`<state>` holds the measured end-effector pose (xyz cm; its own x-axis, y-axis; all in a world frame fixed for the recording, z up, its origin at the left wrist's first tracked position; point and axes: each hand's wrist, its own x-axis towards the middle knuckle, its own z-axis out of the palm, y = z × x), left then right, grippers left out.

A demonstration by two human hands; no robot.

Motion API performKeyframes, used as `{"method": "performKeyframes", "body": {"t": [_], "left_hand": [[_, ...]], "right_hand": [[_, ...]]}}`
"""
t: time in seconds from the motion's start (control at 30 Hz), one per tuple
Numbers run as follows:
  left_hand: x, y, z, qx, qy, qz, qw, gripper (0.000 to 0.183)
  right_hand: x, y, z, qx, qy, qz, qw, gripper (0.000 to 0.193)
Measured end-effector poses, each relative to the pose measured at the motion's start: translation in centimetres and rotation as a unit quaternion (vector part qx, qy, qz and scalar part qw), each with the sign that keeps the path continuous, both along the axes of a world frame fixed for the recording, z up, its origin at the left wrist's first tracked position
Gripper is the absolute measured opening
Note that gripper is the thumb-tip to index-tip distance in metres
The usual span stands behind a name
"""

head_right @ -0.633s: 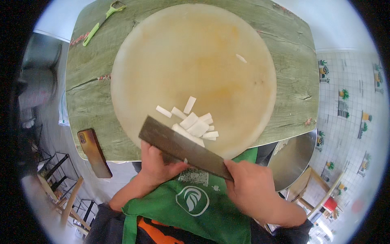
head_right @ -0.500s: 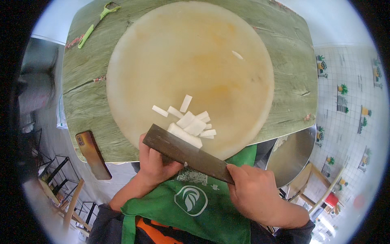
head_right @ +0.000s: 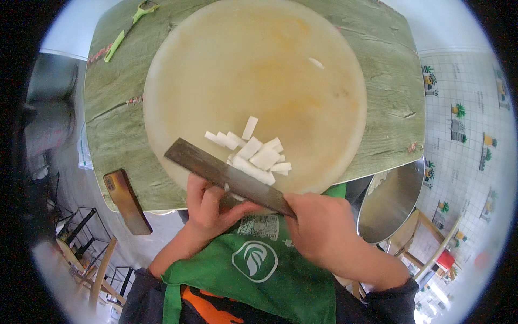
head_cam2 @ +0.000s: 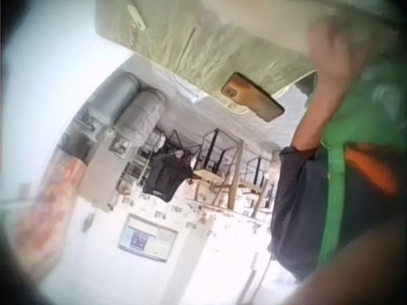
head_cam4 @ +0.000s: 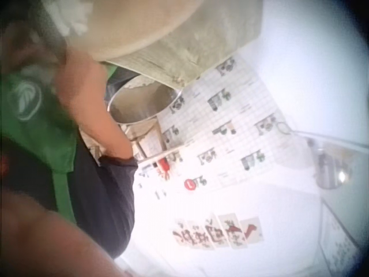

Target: The person slices cylindrical white vegetable pieces into thin strips using a cleaver on a cutting board, then transfers the strips into a metal bowl. The person then retrieves a whole daikon radish from a plastic bag, cuts off the green leafy top, and discards it.

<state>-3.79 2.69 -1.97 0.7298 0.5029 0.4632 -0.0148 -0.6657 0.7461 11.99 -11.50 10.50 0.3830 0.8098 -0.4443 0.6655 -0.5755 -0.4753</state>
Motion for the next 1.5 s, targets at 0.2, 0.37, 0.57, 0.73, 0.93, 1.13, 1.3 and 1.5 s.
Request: {"method": "performKeyframes", "body": {"t": [0.2,0.37,0.57,0.73,0.93,1.13,1.3,1.5], "left_hand": [[-0.4,0.2,0.0,0.02,0.011,-0.03,0.999,0.049],[-0.4,0.2,-0.2,0.025,0.006,-0.025,0.999,0.043],[-0.4,-0.1,0.0,-0.004,-0.012,-0.012,1.0,0.042],[-1.2,-0.1,0.7,-0.019,0.009,-0.02,1.0,0.043],[-1.3,0.3,-0.6,0.006,-0.016,-0.081,0.997,0.039],[-1.7,0.6,-0.9,-0.149,-0.008,-0.126,0.981,0.03],[-1.3,0.9,-0.7,0.004,-0.028,-0.065,0.998,0.03],[-1.0,0.2,-0.9,0.008,-0.044,-0.001,0.999,0.036]], "right_hand": [[-0.7,-2.6,3.9,-0.05,-0.018,0.032,0.998,0.027],[-1.0,-0.1,2.3,-0.085,-0.017,0.054,0.995,0.018],[-1.5,1.1,-2.3,0.007,-0.01,0.01,1.0,0.013],[-1.2,-1.2,1.8,-0.043,-0.001,0.012,0.999,0.014],[-1.6,-2.6,3.3,-0.029,-0.008,0.027,0.999,0.03],[-1.9,-2.5,3.2,-0.051,-0.006,0.037,0.998,0.025],[-2.4,-0.1,-0.8,-0.049,-0.027,0.029,0.998,0.012],[-2.5,-1.3,-2.5,0.14,-0.008,-0.052,0.989,0.015]]}}
